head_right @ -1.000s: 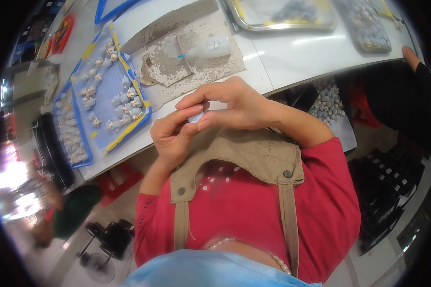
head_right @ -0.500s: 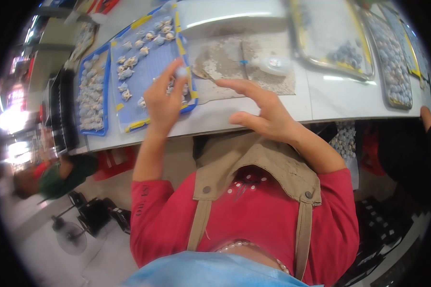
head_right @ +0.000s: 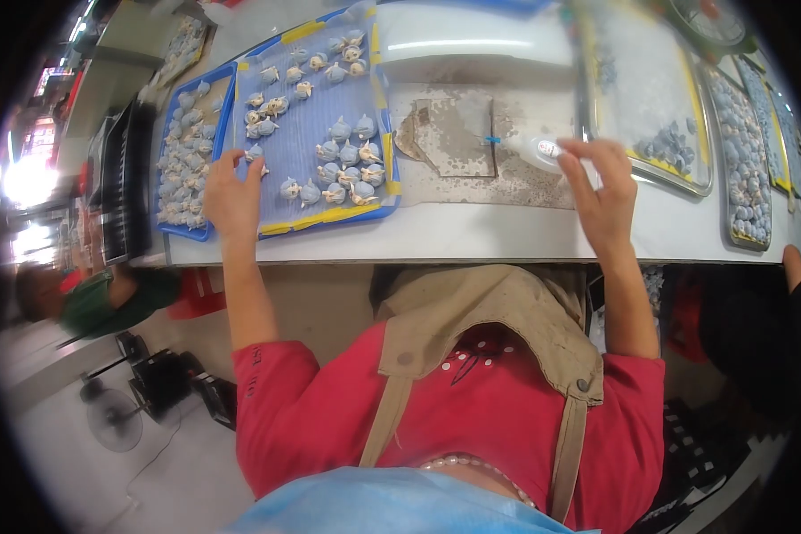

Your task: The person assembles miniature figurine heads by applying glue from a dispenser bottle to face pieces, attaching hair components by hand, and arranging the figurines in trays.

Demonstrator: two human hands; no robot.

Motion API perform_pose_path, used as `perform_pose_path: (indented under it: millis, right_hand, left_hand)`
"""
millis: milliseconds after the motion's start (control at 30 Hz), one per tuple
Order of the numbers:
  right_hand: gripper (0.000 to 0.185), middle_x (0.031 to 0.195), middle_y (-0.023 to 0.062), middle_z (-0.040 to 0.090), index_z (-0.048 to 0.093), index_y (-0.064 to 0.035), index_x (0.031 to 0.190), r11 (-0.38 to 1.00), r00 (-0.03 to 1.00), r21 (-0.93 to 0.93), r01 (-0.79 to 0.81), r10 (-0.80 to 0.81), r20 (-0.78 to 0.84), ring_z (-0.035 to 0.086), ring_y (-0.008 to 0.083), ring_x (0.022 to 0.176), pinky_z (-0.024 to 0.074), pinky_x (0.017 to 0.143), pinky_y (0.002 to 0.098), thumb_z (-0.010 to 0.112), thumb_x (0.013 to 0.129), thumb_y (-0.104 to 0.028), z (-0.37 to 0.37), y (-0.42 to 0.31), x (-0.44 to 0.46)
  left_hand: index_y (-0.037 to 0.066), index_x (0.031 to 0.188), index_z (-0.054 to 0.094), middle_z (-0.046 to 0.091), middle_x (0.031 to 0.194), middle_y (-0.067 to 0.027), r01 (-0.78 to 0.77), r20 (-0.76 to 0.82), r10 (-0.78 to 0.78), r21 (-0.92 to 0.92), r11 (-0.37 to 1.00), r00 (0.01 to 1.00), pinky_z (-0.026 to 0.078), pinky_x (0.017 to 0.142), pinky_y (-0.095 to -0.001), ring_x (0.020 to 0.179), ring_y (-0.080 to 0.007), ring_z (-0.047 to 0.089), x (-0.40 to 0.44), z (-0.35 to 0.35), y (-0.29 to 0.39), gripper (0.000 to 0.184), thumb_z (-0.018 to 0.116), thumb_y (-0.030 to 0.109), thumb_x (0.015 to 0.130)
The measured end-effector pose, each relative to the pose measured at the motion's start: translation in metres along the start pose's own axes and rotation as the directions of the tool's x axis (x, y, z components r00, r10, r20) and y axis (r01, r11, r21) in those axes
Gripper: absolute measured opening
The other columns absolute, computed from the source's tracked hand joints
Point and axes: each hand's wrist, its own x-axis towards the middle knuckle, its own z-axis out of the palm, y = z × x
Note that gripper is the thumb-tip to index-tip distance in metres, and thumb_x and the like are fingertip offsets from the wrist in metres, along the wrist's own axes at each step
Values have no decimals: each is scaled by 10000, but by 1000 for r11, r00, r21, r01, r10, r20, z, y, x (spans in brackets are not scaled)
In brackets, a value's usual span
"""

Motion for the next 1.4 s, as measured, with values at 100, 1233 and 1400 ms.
perform_pose_path:
  millis: [100,1233,1400]
  right_hand:
    - [189,881,85,637,664,-57,965,985,993,-127,115,-119,-23,545,267,898,406,794,353,660,815,-172,6,17,17]
    - [381,719,67,541,617,-43,773,986,985,-38,160,-162,-59,479,237,777,363,717,316,846,556,-256,-25,-36,-44]
    - [367,696,60,543,613,-39,755,979,977,-35,202,-204,-57,490,241,747,365,713,318,843,548,-235,-20,-43,-41]
  left_hand:
    - [104,965,628,635,864,-57,-63,34,63,-19,998,997,459,726,-376,863,-270,584,-13,17,-16,244,699,216,760]
    - [-50,1199,511,588,1133,-107,658,610,340,-752,-36,716,491,725,-222,898,-130,617,-115,-14,196,365,615,-4,853]
    - [-57,1192,517,589,1127,-102,647,597,331,-760,-58,731,485,729,-215,876,-114,607,-116,-14,194,363,613,-32,844]
